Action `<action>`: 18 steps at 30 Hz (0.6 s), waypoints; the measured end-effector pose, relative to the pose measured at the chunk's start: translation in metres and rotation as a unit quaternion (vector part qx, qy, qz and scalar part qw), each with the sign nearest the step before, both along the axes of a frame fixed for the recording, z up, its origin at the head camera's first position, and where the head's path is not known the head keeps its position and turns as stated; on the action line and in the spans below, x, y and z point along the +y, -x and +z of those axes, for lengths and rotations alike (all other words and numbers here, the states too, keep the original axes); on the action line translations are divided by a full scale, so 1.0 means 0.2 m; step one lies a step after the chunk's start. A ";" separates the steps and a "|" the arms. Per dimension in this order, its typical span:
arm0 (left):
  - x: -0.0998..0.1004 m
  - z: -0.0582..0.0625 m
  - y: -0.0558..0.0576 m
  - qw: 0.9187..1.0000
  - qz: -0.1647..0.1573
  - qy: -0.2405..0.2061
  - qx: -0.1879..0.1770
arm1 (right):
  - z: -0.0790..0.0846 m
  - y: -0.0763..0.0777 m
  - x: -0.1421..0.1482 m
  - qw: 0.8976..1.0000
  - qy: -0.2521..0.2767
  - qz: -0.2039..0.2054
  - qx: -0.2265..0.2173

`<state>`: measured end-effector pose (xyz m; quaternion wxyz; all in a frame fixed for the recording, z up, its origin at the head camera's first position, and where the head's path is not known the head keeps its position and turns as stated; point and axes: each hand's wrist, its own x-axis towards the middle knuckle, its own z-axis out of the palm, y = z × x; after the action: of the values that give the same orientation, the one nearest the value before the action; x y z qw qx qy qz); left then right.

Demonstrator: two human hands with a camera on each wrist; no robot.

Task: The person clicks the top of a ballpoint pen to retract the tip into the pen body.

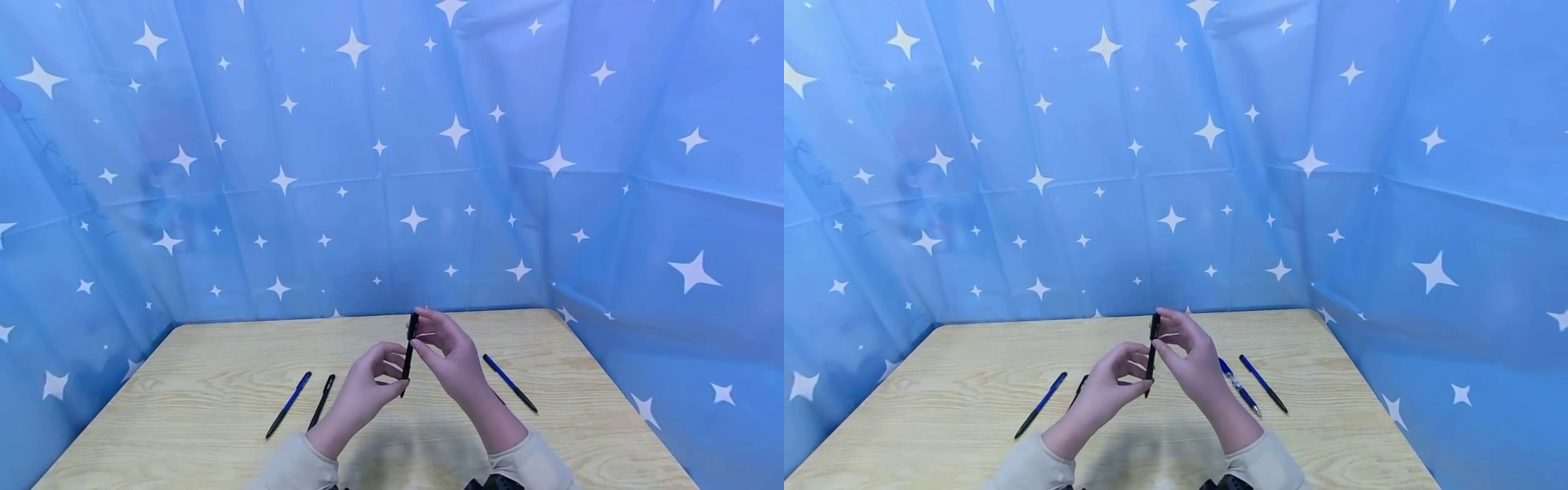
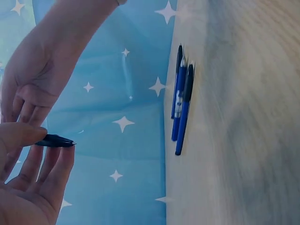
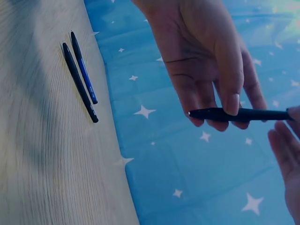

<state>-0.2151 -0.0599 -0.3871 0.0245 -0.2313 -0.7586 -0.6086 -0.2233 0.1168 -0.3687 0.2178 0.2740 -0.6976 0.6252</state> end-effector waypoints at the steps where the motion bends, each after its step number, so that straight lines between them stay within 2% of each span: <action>1: 0.00 0.00 0.00 1.000 -0.001 -0.009 -0.004 | 0.00 0.00 0.00 1.000 0.001 0.001 0.004; 7: 0.02 -0.03 -0.01 1.000 0.013 -0.028 -0.006 | 0.00 0.00 -0.01 0.999 0.000 0.003 0.034; 12: 0.04 -0.05 -0.01 0.999 0.031 -0.031 0.003 | -0.01 -0.01 -0.01 1.000 0.008 0.004 0.030; 18: 0.05 -0.05 -0.02 0.999 0.039 -0.033 -0.004 | -0.02 -0.02 -0.01 1.000 0.005 0.002 0.030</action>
<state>-0.2101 -0.0497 -0.3971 0.0529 -0.1987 -0.7463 -0.6331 -0.2203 0.1153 -0.3724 0.2384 0.2929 -0.6870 0.6208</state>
